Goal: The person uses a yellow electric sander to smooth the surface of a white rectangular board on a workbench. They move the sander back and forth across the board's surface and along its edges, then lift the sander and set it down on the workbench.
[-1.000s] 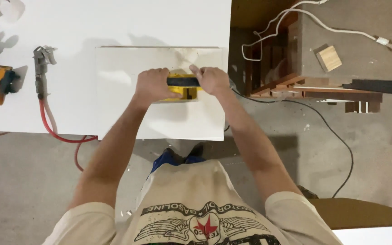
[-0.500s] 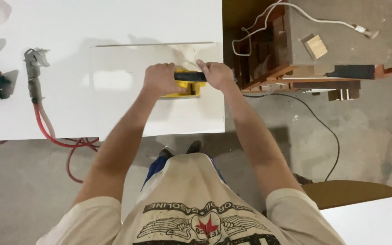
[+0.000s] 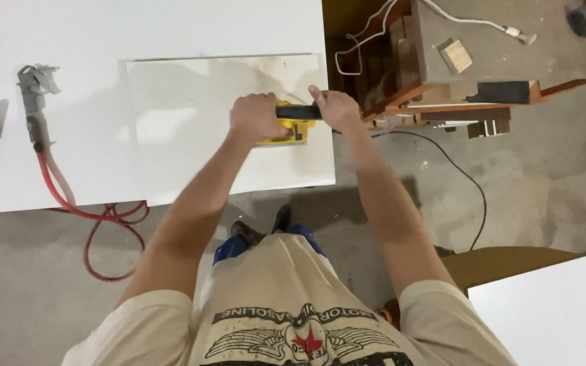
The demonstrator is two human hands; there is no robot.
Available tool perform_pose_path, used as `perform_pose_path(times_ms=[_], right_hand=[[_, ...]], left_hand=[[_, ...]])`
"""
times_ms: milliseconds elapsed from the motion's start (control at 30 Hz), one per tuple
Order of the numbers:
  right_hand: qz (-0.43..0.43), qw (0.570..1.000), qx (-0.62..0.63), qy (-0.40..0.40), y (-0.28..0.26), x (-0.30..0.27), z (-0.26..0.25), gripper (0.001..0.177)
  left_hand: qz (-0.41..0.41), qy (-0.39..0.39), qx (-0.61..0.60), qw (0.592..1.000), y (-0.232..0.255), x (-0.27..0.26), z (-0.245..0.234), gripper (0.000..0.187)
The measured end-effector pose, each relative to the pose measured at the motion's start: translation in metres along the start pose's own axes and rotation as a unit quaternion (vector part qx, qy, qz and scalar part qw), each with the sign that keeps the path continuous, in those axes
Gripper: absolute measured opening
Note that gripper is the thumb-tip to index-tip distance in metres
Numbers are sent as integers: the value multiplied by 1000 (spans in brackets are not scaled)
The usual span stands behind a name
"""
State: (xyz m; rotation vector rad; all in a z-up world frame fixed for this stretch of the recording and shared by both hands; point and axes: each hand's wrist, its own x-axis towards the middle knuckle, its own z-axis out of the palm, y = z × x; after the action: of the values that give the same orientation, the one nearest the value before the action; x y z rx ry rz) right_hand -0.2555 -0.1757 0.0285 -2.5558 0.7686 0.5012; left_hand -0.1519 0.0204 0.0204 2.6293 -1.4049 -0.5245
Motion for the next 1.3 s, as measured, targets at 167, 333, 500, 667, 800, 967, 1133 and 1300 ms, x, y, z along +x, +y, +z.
perform_pose_path(times_ms=[167, 333, 500, 667, 800, 967, 1133, 1300], right_hand=[[19, 999, -15, -35, 15, -15, 20, 93], [12, 999, 8, -50, -20, -29, 29, 92], [-22, 1000, 9, -8, -4, -5, 24, 94], [-14, 997, -37, -68, -6, -38, 42, 88], [-16, 995, -17, -102, -43, -69, 50, 78], [-27, 998, -19, -60, -35, -33, 35, 81], [-55, 997, -44, -20, 1, 23, -5, 83], [-66, 997, -20, 42, 33, 86, -38, 83]], left_hand=[[-13, -4, -20, 1000, 23, -25, 29, 82], [-20, -48, 13, 999, -11, -40, 16, 101], [-5, -15, 61, 998, -22, 1, 31, 113], [-6, -13, 44, 999, 2, -49, 42, 103], [-1, -9, 75, 997, -25, -82, 53, 108], [-24, 4, 71, 997, -28, -51, 44, 105], [-59, -5, 22, 998, 1, 13, 25, 102], [-79, 69, 8, 994, 7, 95, 41, 84]])
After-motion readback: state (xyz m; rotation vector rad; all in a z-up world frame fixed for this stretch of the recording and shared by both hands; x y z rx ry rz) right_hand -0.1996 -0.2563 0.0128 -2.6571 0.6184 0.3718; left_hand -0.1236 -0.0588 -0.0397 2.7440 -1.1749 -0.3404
